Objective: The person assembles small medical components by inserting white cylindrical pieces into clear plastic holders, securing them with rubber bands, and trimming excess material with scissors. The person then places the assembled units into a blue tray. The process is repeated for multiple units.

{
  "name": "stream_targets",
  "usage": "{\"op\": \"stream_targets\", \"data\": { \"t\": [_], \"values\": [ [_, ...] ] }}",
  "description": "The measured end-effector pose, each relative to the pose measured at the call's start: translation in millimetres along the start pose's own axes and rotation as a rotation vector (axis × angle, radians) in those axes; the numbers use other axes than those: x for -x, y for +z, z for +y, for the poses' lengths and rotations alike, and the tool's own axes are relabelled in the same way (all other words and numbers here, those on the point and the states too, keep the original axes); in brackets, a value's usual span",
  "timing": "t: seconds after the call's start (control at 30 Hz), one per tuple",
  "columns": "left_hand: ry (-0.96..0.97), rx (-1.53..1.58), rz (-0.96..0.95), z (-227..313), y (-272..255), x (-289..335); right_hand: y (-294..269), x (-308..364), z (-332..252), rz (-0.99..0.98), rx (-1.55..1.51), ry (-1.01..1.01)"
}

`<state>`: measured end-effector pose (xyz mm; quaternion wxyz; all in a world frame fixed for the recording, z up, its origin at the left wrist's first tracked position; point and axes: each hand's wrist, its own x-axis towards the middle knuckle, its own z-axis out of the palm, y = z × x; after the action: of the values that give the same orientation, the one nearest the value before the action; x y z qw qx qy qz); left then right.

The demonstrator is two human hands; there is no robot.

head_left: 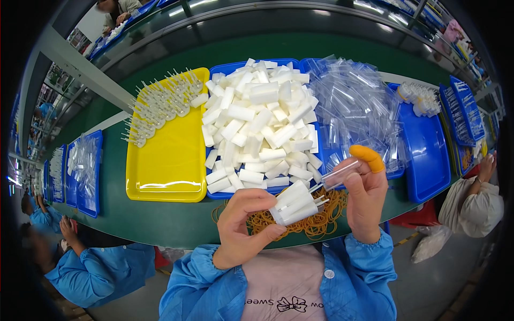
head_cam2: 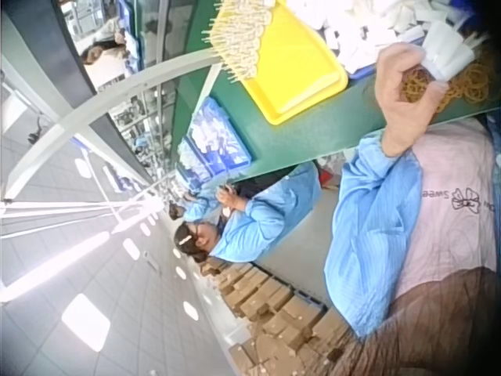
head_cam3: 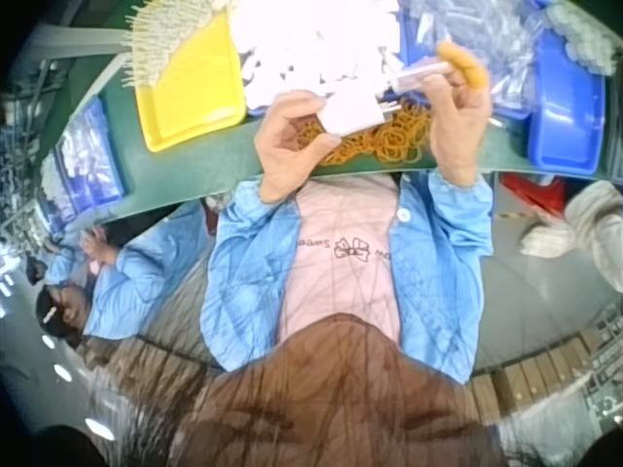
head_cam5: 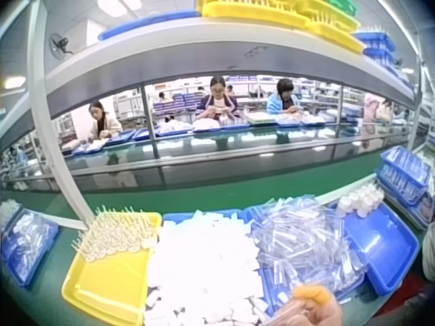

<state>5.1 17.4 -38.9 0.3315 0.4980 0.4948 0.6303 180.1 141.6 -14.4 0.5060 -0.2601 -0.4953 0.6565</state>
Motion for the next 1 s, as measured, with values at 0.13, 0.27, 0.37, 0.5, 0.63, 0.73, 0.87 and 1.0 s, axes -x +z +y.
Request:
{"op": "stream_targets", "data": {
  "t": [0.13, 0.27, 0.37, 0.5, 0.63, 0.73, 0.87, 1.0],
  "values": [
    [0.049, -0.114, -0.030, -1.5, -1.4, -0.8, 3.9, 6.0, 2.3, 0.001, 0.015, 0.047],
    [0.057, -0.210, -0.031, 5.0, 0.5, -3.1, 7.6, 9.7, 3.0, -0.046, 0.003, 0.051],
    [0.037, -0.299, -0.085, 14.7, 3.9, -8.3, 7.6, 9.8, 5.4, -0.040, 0.019, 0.025],
    [0.036, -0.289, -0.152, 16.8, 3.4, -11.2, 7.1, 8.6, 6.5, -0.047, 0.067, -0.008],
    [0.083, -0.270, -0.202, 9.9, 0.8, -12.5, 3.7, 7.2, 1.4, -0.101, 0.089, 0.075],
    [0.060, -0.213, -0.194, 8.5, -0.1, -14.2, 3.9, 5.3, -6.4, -0.119, 0.099, 0.093],
    [-0.061, 0.011, 0.054, 4.0, 5.5, -11.3, -4.1, -2.5, -13.5, -0.179, 0.274, -0.057],
    [-0.056, 0.011, -0.056, -6.1, -5.8, -14.1, -13.1, -5.1, -9.8, -0.215, 0.498, -0.190]
  ]
}}
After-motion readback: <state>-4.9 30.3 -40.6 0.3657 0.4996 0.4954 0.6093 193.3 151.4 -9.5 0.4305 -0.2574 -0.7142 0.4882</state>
